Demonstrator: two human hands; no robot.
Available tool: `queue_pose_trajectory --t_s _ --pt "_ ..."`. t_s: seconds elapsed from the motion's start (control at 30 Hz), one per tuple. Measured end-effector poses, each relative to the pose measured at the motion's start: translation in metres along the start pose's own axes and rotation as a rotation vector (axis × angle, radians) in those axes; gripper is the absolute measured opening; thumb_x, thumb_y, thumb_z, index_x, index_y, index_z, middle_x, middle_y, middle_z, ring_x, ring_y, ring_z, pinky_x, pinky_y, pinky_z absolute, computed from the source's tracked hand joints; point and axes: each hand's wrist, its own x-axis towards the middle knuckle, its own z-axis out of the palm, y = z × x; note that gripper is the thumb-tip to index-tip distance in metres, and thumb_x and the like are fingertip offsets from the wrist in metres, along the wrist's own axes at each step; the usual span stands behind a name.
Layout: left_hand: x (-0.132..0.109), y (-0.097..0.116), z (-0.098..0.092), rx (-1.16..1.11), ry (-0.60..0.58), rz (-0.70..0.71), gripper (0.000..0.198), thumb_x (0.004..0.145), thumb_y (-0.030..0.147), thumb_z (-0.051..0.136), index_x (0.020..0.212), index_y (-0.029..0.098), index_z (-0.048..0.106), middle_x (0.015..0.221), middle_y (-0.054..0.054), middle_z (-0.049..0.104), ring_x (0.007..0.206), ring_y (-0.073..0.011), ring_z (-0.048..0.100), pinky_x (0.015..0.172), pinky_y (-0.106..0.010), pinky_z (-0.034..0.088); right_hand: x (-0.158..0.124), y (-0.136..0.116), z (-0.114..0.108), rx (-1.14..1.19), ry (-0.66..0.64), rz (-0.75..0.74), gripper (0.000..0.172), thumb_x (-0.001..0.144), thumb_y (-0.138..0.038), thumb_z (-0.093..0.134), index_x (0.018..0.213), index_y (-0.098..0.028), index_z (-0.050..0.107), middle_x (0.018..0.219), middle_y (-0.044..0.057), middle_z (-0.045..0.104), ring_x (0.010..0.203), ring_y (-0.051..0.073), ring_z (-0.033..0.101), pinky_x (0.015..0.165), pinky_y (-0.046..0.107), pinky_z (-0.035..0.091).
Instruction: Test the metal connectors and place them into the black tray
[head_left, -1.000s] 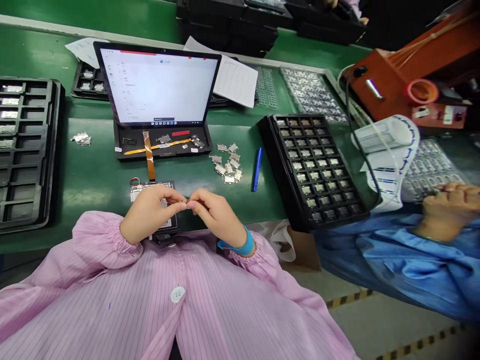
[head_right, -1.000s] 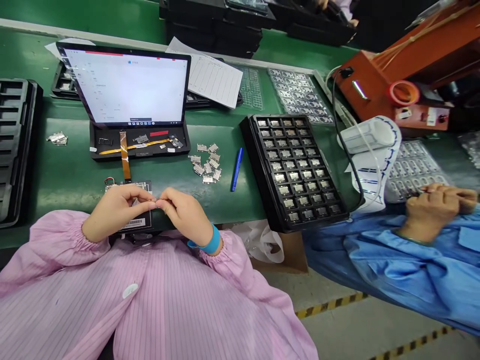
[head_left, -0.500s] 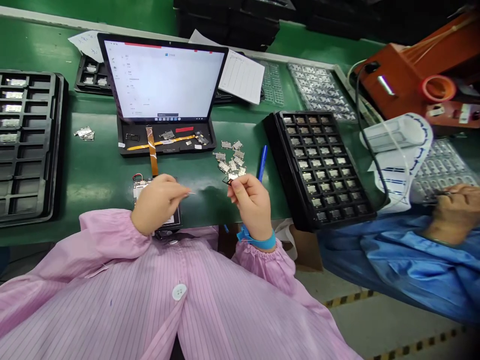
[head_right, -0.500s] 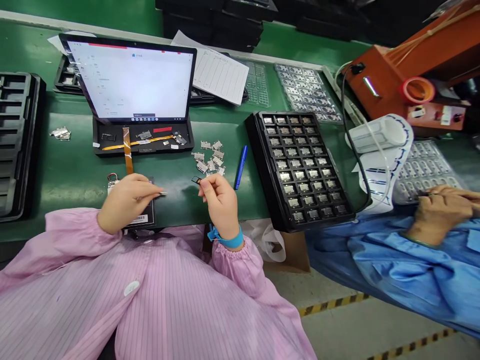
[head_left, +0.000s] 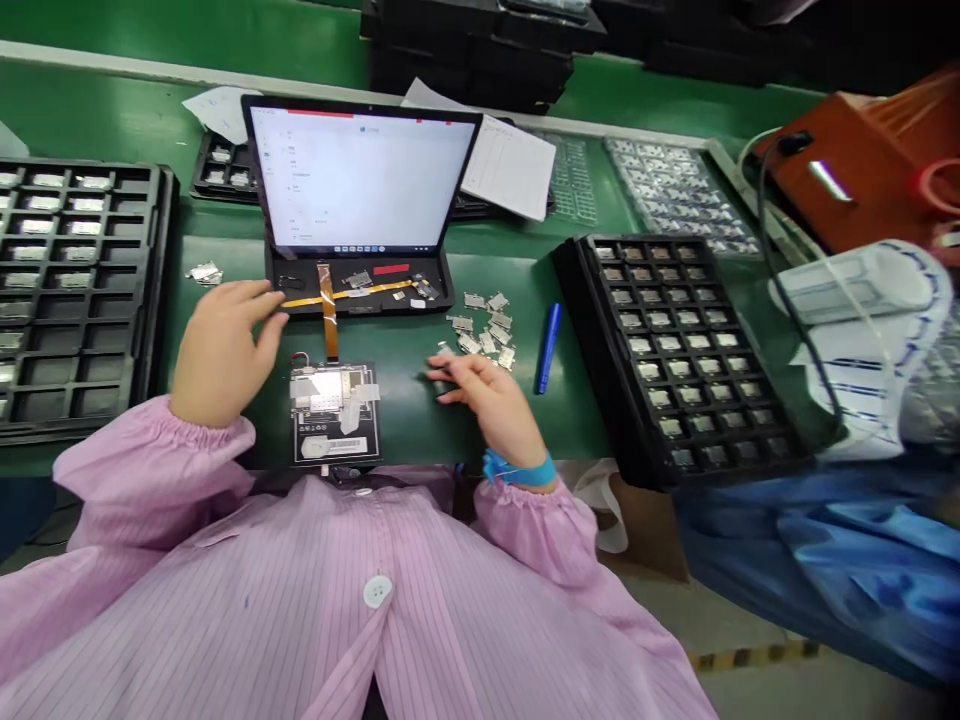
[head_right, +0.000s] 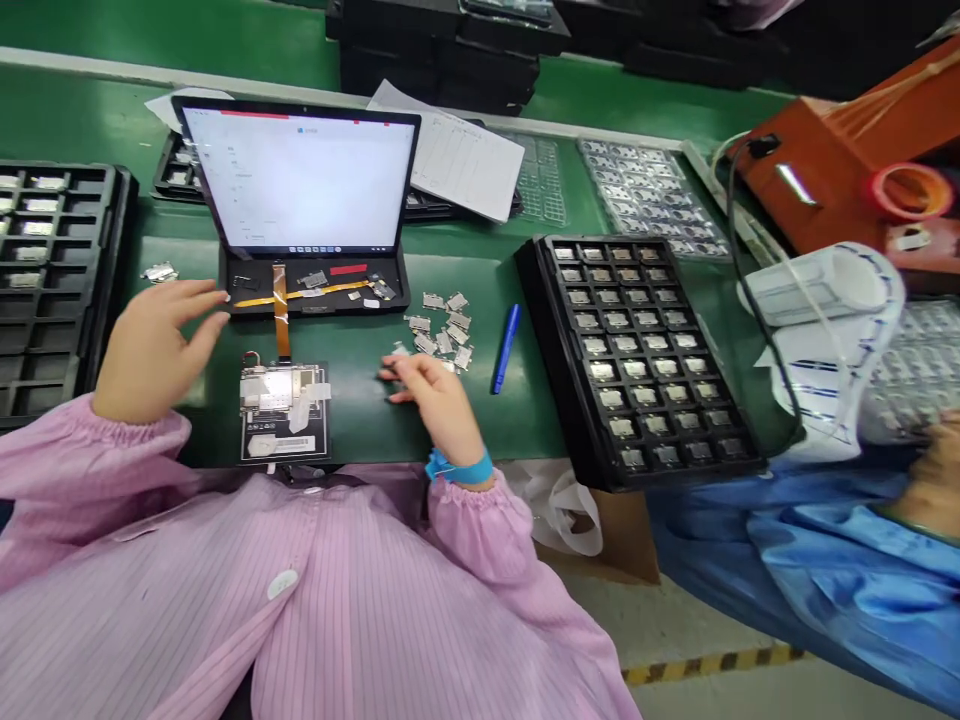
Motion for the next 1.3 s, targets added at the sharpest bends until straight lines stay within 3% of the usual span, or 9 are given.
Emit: queue_pose_trajectory --t_s 0.13,0.27,0.37,0.53,0.77,0.9,1.03,1.17,1.3 --pt "0.014 -0.031 -0.011 0.169 -0.003 -0.286 0.034 0.09 0.028 0.05 0.117 0.016 0.068 0.123 -0.012 0.067 0.117 -0.0312 0.058 0.1 -0.046 0.046 0.013 0.003 -0.005 0.068 0.21 -0.088 0.031 0.075 -0.048 0.075 0.078 -0.02 0.063 0.08 0.002 0.069 0.067 0.01 0.064 0.056 0.019 0.052" --pt "0.024 -0.045 -0.004 0.309 -0.107 -0.35 0.037 0.088 0.024 0.051 0.121 0.015 0.065 0.117 -0.016 0.067 0.114 -0.0379 0.055 0.088 -0.05 0.049 0.001 0.007 0.02 0.139 0.09 -0.046 0.026 0.077 -0.044 0.075 0.083 -0.021 0.067 0.067 -0.001 0.063 0.054 0.009 0.056 0.05 0.021 0.049" --pt "0.028 -0.048 0.004 0.344 -0.118 -0.35 0.039 0.09 0.025 0.049 0.126 0.016 0.062 0.123 -0.018 0.063 0.116 -0.0383 0.054 0.086 -0.049 0.048 -0.007 0.009 0.037 0.089 0.021 -0.05 0.024 0.08 -0.042 0.071 0.089 -0.02 0.07 0.069 0.0 0.064 0.057 0.01 0.057 0.051 0.023 0.049" --pt "0.018 -0.037 0.007 0.399 -0.147 -0.295 0.032 0.091 0.025 0.046 0.109 0.018 0.071 0.108 -0.014 0.069 0.102 -0.0329 0.062 0.076 -0.042 0.048 -0.006 0.011 0.04 0.054 -0.005 -0.076 0.023 0.082 -0.041 0.069 0.09 -0.02 0.07 0.068 0.0 0.063 0.056 0.011 0.056 0.049 0.023 0.048" --pt "-0.05 0.004 0.013 0.477 -0.146 -0.058 0.037 0.096 0.022 0.036 0.12 0.013 0.063 0.126 -0.018 0.064 0.102 -0.0317 0.065 0.068 -0.04 0.045 -0.015 0.013 0.044 -0.001 -0.022 -0.071 0.024 0.082 -0.042 0.067 0.088 -0.019 0.068 0.068 0.0 0.064 0.056 0.011 0.057 0.051 0.024 0.048" --pt "-0.076 0.011 0.013 0.411 -0.105 0.027 0.034 0.097 0.022 0.037 0.113 0.017 0.067 0.121 -0.014 0.067 0.104 -0.0324 0.065 0.073 -0.043 0.046 -0.013 0.013 0.049 -0.012 -0.037 -0.088 0.023 0.083 -0.042 0.064 0.088 -0.019 0.067 0.068 -0.001 0.063 0.058 0.01 0.057 0.05 0.022 0.047" --pt "-0.067 0.0 0.007 0.302 -0.133 -0.006 0.034 0.098 0.028 0.038 0.111 0.019 0.068 0.113 -0.011 0.07 0.103 -0.0324 0.064 0.08 -0.045 0.049 -0.01 0.012 0.056 0.033 -0.052 -0.097 0.021 0.085 -0.04 0.062 0.09 -0.02 0.067 0.069 -0.001 0.062 0.057 0.009 0.055 0.048 0.021 0.046" --pt "-0.051 -0.02 0.007 0.259 -0.189 0.008 0.037 0.096 0.035 0.041 0.121 0.019 0.063 0.128 -0.015 0.062 0.116 -0.0354 0.057 0.091 -0.049 0.049 -0.01 0.013 0.065 0.053 -0.049 -0.121 0.024 0.088 -0.035 0.056 0.103 -0.022 0.069 0.076 0.0 0.061 0.058 0.009 0.053 0.047 0.02 0.045" --pt "-0.044 -0.033 0.01 0.186 -0.223 -0.018 0.028 0.093 0.035 0.048 0.105 0.021 0.069 0.128 -0.011 0.062 0.116 -0.033 0.057 0.097 -0.049 0.047 -0.011 0.015 0.067 0.017 -0.04 -0.14 0.029 0.088 -0.031 0.054 0.112 -0.024 0.069 0.082 0.001 0.062 0.059 0.009 0.052 0.048 0.021 0.045"
